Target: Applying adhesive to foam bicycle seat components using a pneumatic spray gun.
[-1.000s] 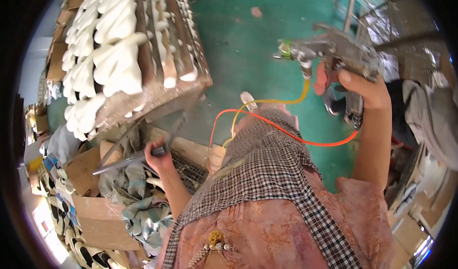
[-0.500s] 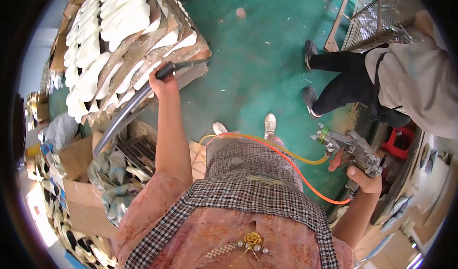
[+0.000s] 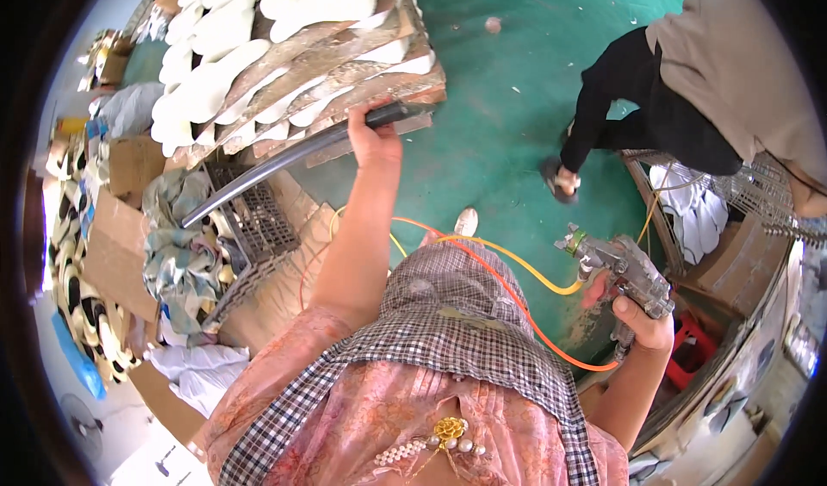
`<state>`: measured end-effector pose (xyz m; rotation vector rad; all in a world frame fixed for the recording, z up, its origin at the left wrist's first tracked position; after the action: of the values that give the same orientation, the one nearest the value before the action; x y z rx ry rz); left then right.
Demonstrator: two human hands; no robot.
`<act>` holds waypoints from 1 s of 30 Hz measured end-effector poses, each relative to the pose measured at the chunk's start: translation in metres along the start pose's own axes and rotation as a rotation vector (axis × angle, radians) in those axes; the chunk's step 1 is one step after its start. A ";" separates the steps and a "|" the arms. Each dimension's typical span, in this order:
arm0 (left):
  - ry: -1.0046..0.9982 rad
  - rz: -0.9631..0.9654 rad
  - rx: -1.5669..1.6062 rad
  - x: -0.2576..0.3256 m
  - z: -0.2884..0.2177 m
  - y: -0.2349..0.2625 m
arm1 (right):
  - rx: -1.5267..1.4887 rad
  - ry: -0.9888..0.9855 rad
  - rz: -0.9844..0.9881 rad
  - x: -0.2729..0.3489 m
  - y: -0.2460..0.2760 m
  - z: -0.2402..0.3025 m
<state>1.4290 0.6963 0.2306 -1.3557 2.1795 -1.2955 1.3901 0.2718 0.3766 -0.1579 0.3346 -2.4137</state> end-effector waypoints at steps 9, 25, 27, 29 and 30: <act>-0.043 -0.002 0.140 0.113 -0.022 -0.002 | 0.132 0.031 0.241 0.052 -0.028 0.005; -0.181 -0.038 0.151 0.193 -0.020 0.074 | -0.430 0.538 0.912 0.146 -0.038 0.144; -0.192 -0.106 0.183 0.196 -0.027 0.092 | -0.961 0.607 0.839 0.180 0.064 0.190; -0.219 -0.128 0.238 0.210 -0.019 0.100 | -1.488 0.632 0.718 0.217 0.191 0.226; -0.179 -0.126 0.219 0.219 -0.012 0.097 | -1.764 0.657 0.628 0.226 0.174 0.216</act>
<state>1.2491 0.5389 0.2078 -1.4766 1.8032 -1.3547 1.3702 -0.0456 0.5404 0.0080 2.2568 -0.8749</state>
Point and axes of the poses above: each hand's wrist, its own x-axis away from the middle knuckle, its own y-axis out of the back of the hand, z = x × y, the point moved 6 cm from there along -x, towards the middle knuckle, and after that the axes turned 11 degrees about -x, right-handed, at the moved point
